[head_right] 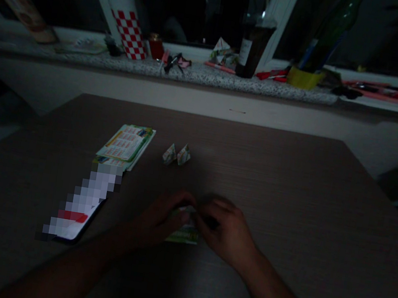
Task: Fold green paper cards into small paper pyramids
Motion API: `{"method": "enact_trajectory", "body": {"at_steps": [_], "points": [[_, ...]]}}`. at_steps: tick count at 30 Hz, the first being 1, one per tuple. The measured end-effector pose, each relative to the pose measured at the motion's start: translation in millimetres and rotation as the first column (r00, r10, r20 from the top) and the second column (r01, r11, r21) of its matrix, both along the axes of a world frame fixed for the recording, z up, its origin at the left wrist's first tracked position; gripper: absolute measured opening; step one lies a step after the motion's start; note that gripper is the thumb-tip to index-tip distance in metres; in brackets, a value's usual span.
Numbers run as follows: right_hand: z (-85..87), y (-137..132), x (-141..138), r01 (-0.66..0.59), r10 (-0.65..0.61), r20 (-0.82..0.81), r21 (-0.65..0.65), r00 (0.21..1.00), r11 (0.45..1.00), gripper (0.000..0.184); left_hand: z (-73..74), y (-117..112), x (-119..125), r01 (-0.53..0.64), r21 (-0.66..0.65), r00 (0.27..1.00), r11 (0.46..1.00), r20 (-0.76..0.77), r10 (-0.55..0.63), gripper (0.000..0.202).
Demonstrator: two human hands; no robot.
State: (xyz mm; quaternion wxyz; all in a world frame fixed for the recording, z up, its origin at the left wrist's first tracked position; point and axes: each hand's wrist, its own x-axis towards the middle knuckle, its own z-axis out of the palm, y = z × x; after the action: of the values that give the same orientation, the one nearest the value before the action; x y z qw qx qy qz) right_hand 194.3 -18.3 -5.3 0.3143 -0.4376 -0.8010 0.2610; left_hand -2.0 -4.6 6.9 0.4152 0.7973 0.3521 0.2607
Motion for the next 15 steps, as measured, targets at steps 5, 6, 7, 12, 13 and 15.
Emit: {"method": "enact_trajectory", "body": {"at_steps": [5,6,7,12,13,15], "points": [[-0.5,2,1,0.024,-0.026,0.052,0.05,0.998,0.998,0.014,-1.9,5,-5,-0.139,0.085,0.989,0.987,-0.032,0.142,0.03],[-1.1,3,1,0.04,-0.043,0.061,0.057,0.997,0.998,0.015,-1.3,6,-6,-0.185,0.153,0.981,0.971,-0.036,0.193,0.035],[-1.8,4,1,0.058,-0.063,0.069,0.066,0.996,0.996,0.015,-0.1,8,-8,-0.221,0.228,0.971,0.948,-0.04,0.236,0.042],[-6.5,6,2,0.161,-0.17,0.143,0.074,0.975,0.984,0.019,9.7,8,-11,-0.037,0.475,0.963,0.879,-0.218,0.158,0.045],[-7.4,6,2,0.175,-0.184,0.152,0.067,0.971,0.982,0.019,10.8,6,-10,0.029,0.483,0.953,0.875,-0.277,0.121,0.046],[-8.9,6,2,0.191,-0.196,0.152,0.047,0.969,0.98,0.021,11.0,4,-7,0.129,0.48,0.925,0.868,-0.373,0.068,0.04]]}}
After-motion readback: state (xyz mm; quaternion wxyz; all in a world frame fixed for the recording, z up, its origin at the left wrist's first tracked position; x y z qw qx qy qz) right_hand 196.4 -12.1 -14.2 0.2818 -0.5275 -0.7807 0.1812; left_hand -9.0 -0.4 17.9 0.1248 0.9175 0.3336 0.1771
